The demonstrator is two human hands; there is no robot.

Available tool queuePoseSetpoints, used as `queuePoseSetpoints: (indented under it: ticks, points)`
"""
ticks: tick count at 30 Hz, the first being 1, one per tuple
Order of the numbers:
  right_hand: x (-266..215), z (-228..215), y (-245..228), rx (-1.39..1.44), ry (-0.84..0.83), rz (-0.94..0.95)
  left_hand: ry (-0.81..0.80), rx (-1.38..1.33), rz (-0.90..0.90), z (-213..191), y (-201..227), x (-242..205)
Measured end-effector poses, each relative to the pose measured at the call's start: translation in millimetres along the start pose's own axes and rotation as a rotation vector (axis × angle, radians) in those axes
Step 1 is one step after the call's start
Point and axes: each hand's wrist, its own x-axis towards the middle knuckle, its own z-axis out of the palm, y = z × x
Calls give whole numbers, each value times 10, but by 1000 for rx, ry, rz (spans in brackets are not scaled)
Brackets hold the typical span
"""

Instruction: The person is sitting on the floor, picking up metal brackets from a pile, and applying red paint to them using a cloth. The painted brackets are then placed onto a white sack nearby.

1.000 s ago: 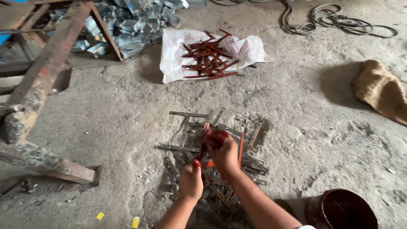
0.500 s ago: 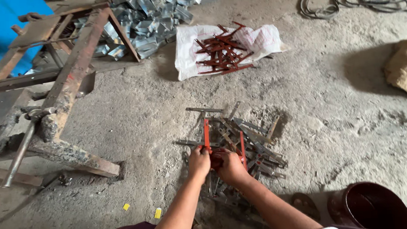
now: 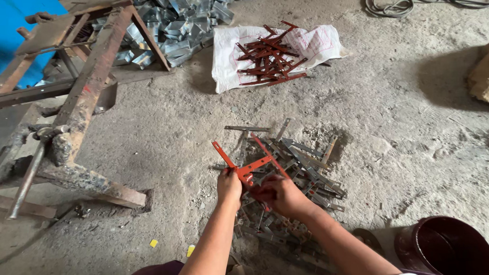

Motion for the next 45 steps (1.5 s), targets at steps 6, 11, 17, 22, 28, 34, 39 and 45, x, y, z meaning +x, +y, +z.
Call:
queuePoseSetpoints:
  ticks: [6,11,17,22,28,34,39,45]
  points:
    - [-84,169,45,75,-299,-279,30,-89,-23,-84,15,70]
    - [-160,-78,463,-337,-649,377,113,-93,-28,-103,325,-62]
    - [-321,-977,1158,-95,209,671,-72,1183,487,-94,37,-174]
    - [-320,-1230,1280,493,631,695,-226,1374,1165,71,-304,-492]
    - [-354,-931,1218,564,558,824,-557,1222,276,267,60,-925]
    - [-290,-505,1619,702,497,676,134,733,11,-75,-474,-755]
    - [-102,-116,1285,566,261,554,-100,399,-448,-343,-504,-621]
    - [23,327,800,520,-95,505,-345,537,-339,-160,-230,-722]
